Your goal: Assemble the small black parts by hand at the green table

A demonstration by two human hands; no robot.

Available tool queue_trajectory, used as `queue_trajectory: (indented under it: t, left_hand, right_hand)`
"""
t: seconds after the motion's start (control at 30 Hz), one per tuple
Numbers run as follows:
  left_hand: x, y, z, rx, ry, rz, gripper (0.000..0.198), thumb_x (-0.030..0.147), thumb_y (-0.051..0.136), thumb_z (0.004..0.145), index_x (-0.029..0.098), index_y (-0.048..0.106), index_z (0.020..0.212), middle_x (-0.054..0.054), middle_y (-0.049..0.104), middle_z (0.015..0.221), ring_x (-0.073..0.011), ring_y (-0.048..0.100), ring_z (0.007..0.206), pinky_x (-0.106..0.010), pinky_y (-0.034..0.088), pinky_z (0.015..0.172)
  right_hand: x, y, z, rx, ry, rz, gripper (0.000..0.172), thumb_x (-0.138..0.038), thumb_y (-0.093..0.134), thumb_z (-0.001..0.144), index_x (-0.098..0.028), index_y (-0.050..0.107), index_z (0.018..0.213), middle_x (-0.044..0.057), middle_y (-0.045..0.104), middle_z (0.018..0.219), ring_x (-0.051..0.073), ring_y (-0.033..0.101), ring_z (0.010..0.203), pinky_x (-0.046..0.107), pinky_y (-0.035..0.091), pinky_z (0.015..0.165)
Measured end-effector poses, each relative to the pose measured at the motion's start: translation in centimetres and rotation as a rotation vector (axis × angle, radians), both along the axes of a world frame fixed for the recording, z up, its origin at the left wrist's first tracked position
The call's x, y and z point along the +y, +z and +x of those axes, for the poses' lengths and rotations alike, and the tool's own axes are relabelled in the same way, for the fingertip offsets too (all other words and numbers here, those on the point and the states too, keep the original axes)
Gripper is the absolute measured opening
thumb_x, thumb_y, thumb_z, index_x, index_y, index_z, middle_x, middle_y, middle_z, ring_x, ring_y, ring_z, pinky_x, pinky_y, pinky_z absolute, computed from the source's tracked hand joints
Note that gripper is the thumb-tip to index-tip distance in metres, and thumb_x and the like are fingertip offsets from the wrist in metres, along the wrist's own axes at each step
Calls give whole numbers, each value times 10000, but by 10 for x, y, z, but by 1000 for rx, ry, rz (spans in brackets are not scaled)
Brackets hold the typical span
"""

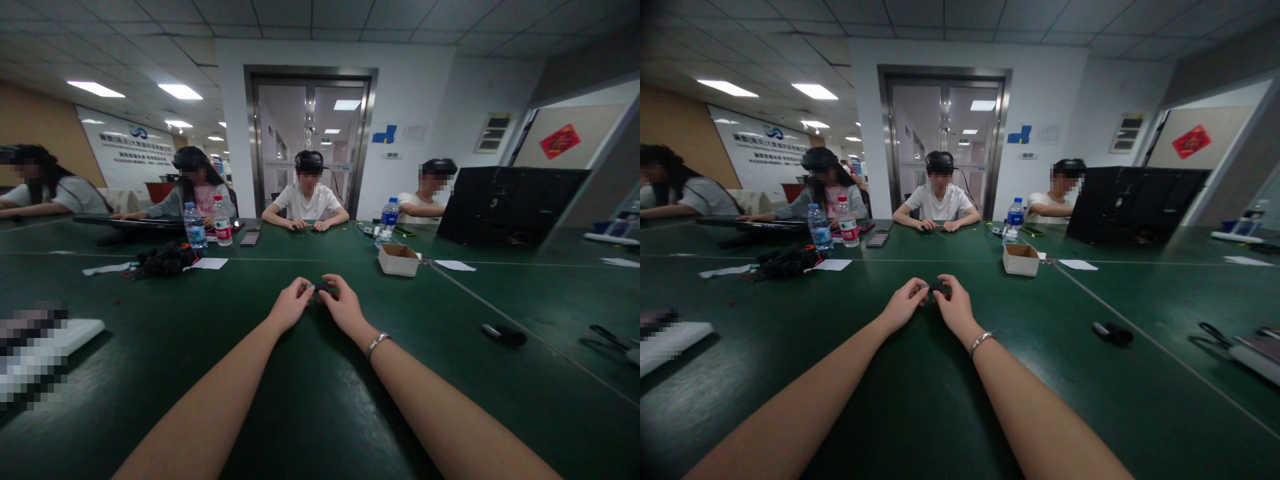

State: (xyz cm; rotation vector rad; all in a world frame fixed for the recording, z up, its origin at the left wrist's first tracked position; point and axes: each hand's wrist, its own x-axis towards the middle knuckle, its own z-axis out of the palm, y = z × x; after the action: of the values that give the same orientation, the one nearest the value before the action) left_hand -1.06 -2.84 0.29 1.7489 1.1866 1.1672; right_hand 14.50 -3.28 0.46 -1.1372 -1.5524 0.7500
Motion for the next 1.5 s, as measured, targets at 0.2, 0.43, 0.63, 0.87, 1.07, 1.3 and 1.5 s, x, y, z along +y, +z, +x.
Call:
queue_trajectory:
  t: [0.2, 0.43, 0.63, 0.87, 1.07, 1.3, 1.5]
  left_hand:
    - [3, -1, -2, 118, 67, 7, 435, 557, 384, 830, 180, 585, 748, -15, 619, 698, -151, 578, 659, -281, 443, 675]
    - [0, 1, -1, -7, 45, -10, 356, 519, 432, 829, 190, 556, 891, -17, 619, 783, -139, 586, 670, -272, 454, 657]
    - [0, 0, -2, -39, -34, 30, 224, 328, 536, 801, 207, 560, 988, -20, 604, 882, -131, 593, 741, -266, 478, 704]
    - [2, -2, -2, -19, -28, 21, 210, 325, 485, 837, 204, 556, 993, -18, 606, 842, -137, 596, 750, -279, 480, 711]
    - [1, -1, -1, -28, -15, 18, 219, 344, 477, 839, 193, 553, 978, -23, 607, 820, -144, 599, 750, -285, 480, 707]
    - [2, -1, 0, -18, -3, 3, 243, 391, 468, 839, 180, 562, 916, -20, 606, 758, -143, 589, 701, -286, 469, 690]
    - [2, -2, -1, -8, 12, -11, 272, 425, 457, 841, 181, 572, 880, -11, 601, 732, -139, 581, 684, -282, 467, 688]
  right_hand:
    - [-1, 0, -1, 15, 22, 7, 289, -215, 561, 736, -217, 573, 1025, 34, 611, 1016, 105, 627, 645, 274, 513, 657]
    - [1, -1, -1, 17, 23, 31, 275, -211, 554, 738, -210, 569, 1013, 35, 622, 1020, 105, 631, 655, 278, 514, 679]
    - [1, -1, -1, 9, 25, 17, 282, -200, 550, 738, -206, 562, 1020, 30, 618, 988, 112, 636, 659, 283, 516, 677]
    - [-1, 0, -1, 5, 33, 12, 284, -219, 552, 742, -210, 569, 1025, 30, 614, 1012, 109, 633, 673, 278, 520, 675]
    - [-2, 1, -1, -14, 31, 17, 271, -217, 553, 743, -212, 570, 1013, 31, 621, 1009, 109, 629, 667, 289, 522, 690]
    - [-1, 0, -1, -16, 31, 21, 276, -211, 552, 742, -214, 568, 1018, 32, 619, 1017, 110, 627, 667, 285, 522, 677]
    - [-4, 2, -2, -4, 26, 7, 264, -209, 552, 740, -204, 568, 1003, 39, 619, 1000, 119, 634, 668, 295, 523, 673]
